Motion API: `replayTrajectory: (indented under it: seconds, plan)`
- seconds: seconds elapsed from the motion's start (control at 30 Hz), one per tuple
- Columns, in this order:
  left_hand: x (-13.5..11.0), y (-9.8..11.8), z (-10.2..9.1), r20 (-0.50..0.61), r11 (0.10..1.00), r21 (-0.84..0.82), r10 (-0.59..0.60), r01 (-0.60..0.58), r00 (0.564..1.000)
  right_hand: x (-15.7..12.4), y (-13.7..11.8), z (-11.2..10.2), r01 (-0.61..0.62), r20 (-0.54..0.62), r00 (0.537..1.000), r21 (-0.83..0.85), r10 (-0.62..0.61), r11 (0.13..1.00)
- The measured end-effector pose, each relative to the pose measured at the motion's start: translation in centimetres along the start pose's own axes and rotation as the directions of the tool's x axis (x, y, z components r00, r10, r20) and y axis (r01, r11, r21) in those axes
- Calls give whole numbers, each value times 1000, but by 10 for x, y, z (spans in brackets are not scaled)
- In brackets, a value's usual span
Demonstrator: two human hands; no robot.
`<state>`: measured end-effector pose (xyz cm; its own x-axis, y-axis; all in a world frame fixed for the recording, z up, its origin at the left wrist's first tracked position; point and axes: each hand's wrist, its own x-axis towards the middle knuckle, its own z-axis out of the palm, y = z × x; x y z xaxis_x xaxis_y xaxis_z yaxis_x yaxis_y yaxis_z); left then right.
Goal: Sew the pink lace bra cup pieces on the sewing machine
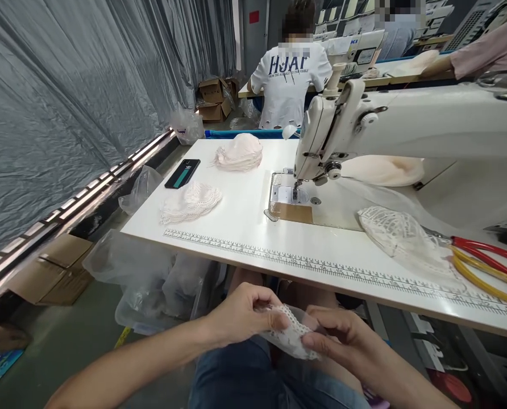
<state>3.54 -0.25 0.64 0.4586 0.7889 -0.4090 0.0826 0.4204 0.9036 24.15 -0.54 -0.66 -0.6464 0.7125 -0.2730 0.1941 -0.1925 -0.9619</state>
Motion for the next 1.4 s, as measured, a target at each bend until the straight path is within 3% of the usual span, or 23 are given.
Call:
replayTrajectory:
  seconds: [0.07, 0.2, 0.47, 0.67, 0.93, 1.17, 1.4]
  plan:
    - [0, -2, -1, 38, 997, -64, -45, 47, 998, 0, 5, -3, -16, 31, 999, 26, 15, 1000]
    - [1, -8, 0, 14, 990, -93, -109, 110, 994, -1, 10, -6, -43, 101, 994, 21, 40, 999]
    - [6, -12, 3, 7, 997, 22, -80, 80, 997, 4, 16, 2, 3, 1, 1000, -48, -3, 999]
    - [8, -13, 1, 7, 994, -23, -102, 102, 995, -1, 23, -3, -94, 43, 995, 30, 93, 995]
    - [13, -19, -5, 55, 969, -185, -154, 161, 987, -3, 19, -6, -103, 54, 993, 24, 102, 994]
    - [14, -23, -5, -32, 968, -181, -184, 176, 982, -3, 16, -7, -85, 24, 996, -101, 88, 991]
    - [15, -23, -4, -51, 966, -183, -196, 184, 979, -2, 22, -8, -71, 25, 997, -6, 71, 997]
